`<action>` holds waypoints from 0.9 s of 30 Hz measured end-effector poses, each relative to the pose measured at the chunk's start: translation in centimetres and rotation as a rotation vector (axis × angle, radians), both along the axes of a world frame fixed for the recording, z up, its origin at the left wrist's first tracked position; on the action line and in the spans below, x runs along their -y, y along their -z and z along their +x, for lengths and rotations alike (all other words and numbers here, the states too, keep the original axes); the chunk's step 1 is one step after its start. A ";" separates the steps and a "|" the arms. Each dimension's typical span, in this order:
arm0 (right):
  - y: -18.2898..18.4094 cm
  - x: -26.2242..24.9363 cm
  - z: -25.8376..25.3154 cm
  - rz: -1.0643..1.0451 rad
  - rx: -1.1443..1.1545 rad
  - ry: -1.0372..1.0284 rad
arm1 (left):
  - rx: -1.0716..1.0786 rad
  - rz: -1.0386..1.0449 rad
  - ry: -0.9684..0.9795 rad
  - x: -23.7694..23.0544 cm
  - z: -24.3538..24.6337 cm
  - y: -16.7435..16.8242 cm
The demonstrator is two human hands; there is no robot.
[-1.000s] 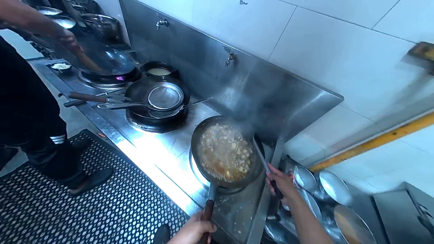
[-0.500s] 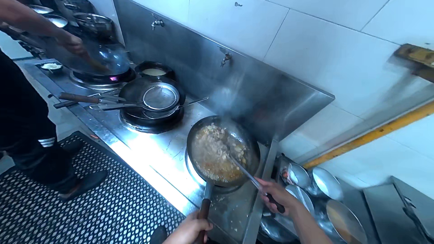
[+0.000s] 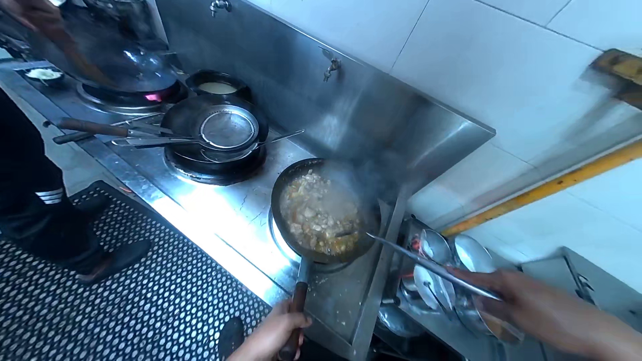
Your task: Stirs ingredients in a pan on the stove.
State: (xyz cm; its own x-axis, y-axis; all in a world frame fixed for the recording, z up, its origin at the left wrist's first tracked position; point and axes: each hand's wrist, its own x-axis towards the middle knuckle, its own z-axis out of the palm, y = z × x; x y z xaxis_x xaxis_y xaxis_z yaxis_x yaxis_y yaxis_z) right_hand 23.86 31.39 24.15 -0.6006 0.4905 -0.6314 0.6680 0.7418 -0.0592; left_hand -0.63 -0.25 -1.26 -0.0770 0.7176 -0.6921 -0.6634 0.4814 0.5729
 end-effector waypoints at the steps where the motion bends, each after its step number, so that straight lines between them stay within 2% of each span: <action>1: -0.4 0.1 -0.1 0.026 0.046 -0.014 | 0.000 -0.004 0.000 0.0 0.0 0.0; 5: 0.4 1.5 -1.7 0.131 0.244 -0.056 | -0.001 -0.002 -0.007 0.0 0.1 0.0; 8: 3.3 3.4 -3.6 0.174 0.294 -0.055 | -0.015 -0.007 0.010 0.1 0.0 -0.1; 17: 18.1 6.4 -9.3 0.174 0.094 0.134 | -0.026 -0.017 0.077 -0.2 -0.4 0.3; 21: 20.1 7.4 -11.2 0.155 0.057 0.203 | -0.045 -0.033 0.083 -0.3 -0.5 0.1; 27: 22.8 6.1 -13.3 0.189 -0.029 0.242 | -0.030 -0.031 0.068 -0.2 -0.2 0.3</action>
State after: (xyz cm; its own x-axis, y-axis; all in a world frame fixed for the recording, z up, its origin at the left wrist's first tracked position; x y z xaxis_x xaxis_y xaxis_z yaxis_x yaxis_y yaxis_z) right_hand 10.60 25.30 1.38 -0.4680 0.7290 -0.4996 0.8269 0.5607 0.0435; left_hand -0.85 -0.08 -1.52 -0.0504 0.7004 -0.7120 -0.6113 0.5421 0.5766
